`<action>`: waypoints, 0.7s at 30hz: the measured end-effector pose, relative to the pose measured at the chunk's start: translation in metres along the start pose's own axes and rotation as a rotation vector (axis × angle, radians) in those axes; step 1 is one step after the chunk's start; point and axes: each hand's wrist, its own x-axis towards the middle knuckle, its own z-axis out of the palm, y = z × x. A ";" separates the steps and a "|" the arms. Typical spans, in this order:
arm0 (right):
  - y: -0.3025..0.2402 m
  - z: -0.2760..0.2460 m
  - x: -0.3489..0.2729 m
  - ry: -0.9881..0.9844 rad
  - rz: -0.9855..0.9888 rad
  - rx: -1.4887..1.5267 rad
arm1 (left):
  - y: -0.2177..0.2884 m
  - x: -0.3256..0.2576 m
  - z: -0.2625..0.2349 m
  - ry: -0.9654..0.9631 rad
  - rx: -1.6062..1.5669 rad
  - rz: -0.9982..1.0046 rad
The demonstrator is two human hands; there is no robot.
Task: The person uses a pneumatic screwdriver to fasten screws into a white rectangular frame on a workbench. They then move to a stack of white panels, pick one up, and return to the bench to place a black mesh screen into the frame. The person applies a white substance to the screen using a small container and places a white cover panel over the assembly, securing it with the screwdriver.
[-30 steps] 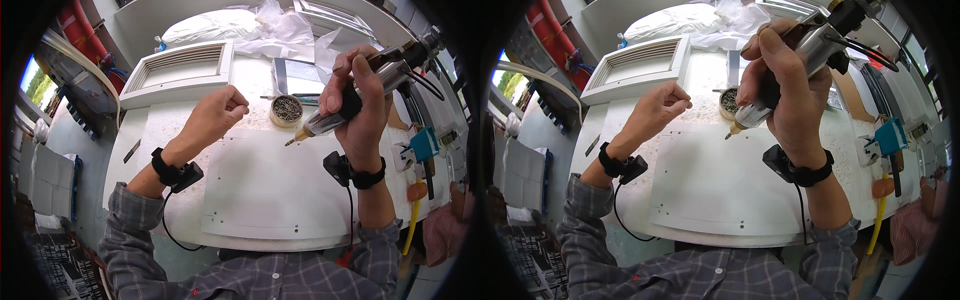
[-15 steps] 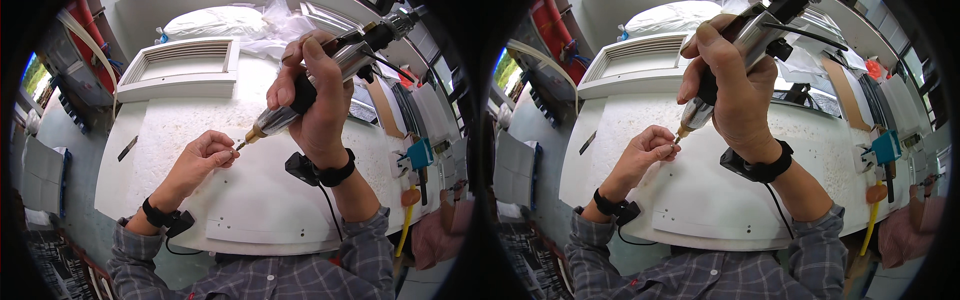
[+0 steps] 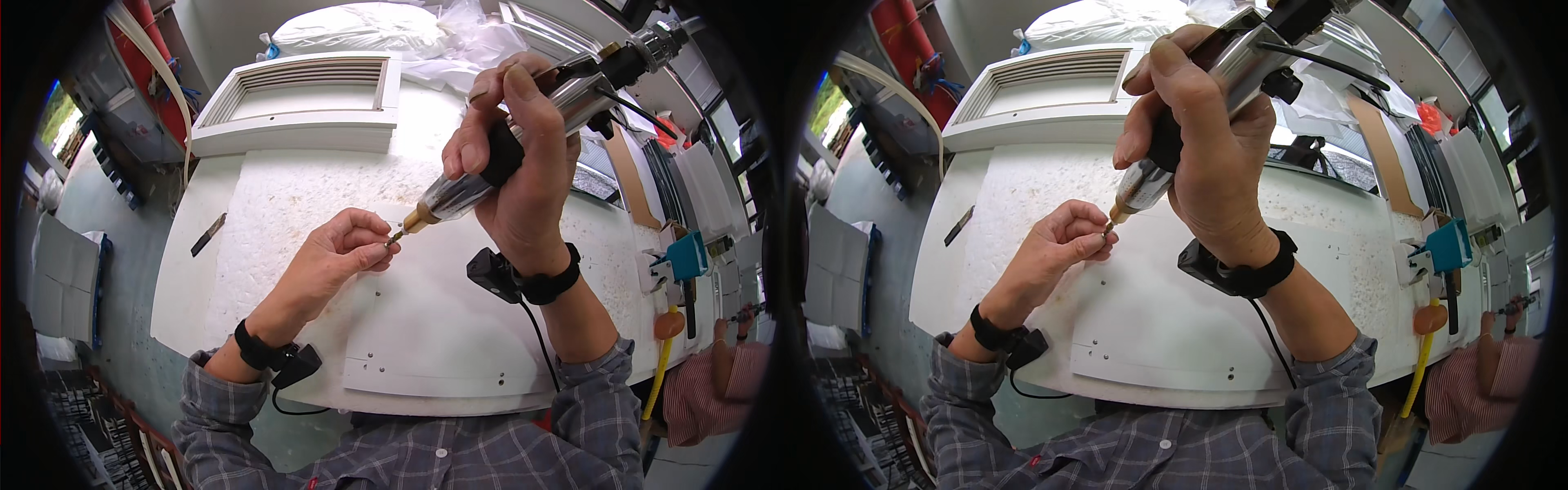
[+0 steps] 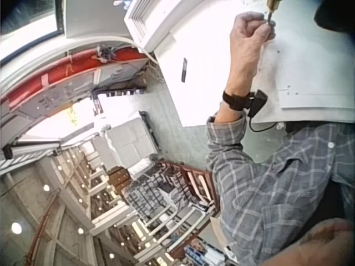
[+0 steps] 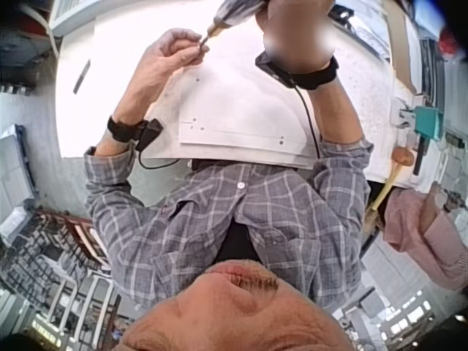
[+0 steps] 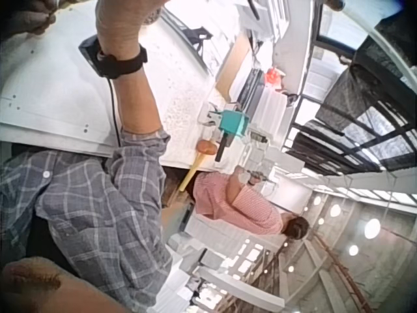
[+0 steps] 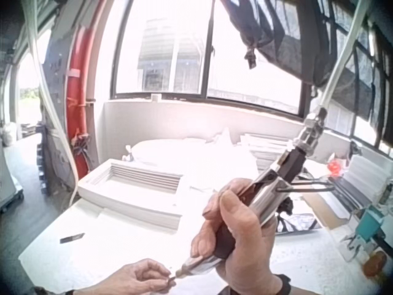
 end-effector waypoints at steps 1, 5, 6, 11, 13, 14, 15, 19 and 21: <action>0.000 -0.001 0.000 -0.009 -0.004 0.002 | -0.001 0.000 0.000 0.003 -0.008 0.002; 0.002 -0.002 0.001 -0.016 -0.007 0.023 | -0.004 0.001 -0.001 0.013 -0.039 0.014; 0.002 -0.001 0.001 -0.010 -0.004 0.031 | -0.004 0.001 0.000 0.016 -0.047 0.018; 0.005 0.006 -0.002 -0.073 0.030 -0.137 | -0.008 0.004 0.002 0.079 0.217 0.155; 0.016 0.007 0.001 -0.114 0.016 -0.151 | -0.007 0.006 0.004 0.089 0.351 0.187; 0.019 0.006 0.001 -0.134 0.025 -0.178 | -0.005 0.006 0.008 0.093 0.428 0.185; 0.022 0.006 0.001 -0.154 0.033 -0.205 | -0.004 0.007 0.011 0.096 0.505 0.183; 0.036 0.009 -0.002 -0.170 0.052 -0.164 | -0.010 0.011 0.008 0.106 0.598 0.251; 0.038 0.008 -0.004 -0.167 0.087 -0.142 | -0.010 0.012 0.006 0.101 0.614 0.221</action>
